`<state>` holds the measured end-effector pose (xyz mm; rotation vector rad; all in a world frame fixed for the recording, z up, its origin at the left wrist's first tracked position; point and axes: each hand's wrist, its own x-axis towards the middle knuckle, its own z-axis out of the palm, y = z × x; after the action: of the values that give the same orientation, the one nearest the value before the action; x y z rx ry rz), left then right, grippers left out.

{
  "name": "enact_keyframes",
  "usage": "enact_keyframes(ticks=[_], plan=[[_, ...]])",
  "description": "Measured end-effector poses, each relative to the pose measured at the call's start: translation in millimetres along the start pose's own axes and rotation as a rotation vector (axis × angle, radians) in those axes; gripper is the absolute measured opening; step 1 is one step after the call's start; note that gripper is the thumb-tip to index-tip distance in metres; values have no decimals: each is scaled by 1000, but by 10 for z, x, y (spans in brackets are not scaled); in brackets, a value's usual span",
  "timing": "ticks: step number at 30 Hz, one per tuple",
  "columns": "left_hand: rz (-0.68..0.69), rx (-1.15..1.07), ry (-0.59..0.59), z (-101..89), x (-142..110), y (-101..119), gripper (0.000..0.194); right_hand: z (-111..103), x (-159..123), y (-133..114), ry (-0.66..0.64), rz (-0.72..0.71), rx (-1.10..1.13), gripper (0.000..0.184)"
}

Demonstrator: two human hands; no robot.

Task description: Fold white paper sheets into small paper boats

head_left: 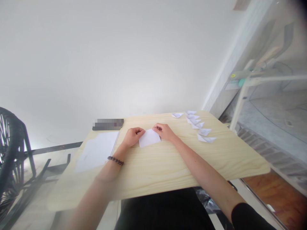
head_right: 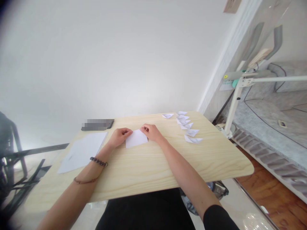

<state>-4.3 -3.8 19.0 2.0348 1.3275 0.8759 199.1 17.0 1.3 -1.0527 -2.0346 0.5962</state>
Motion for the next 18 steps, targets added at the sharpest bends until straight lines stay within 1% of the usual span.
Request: enact_keyframes(ticks=[3, 8, 11, 15, 18], plan=[[-15, 34, -3, -20, 16, -8, 38, -40, 12, 42, 11, 15, 24, 26], [-22, 96, 9, -68, 26, -30, 36, -114, 15, 104, 76, 56, 32, 27], [-17, 113, 1, -78, 32, -57, 37, -135, 16, 124, 72, 63, 34, 27], [-12, 92, -8, -70, 26, -81, 36, -130, 13, 112, 65, 62, 22, 27], [14, 28, -14, -48, 3, -66, 35, -102, 0, 81, 46, 52, 3, 28]])
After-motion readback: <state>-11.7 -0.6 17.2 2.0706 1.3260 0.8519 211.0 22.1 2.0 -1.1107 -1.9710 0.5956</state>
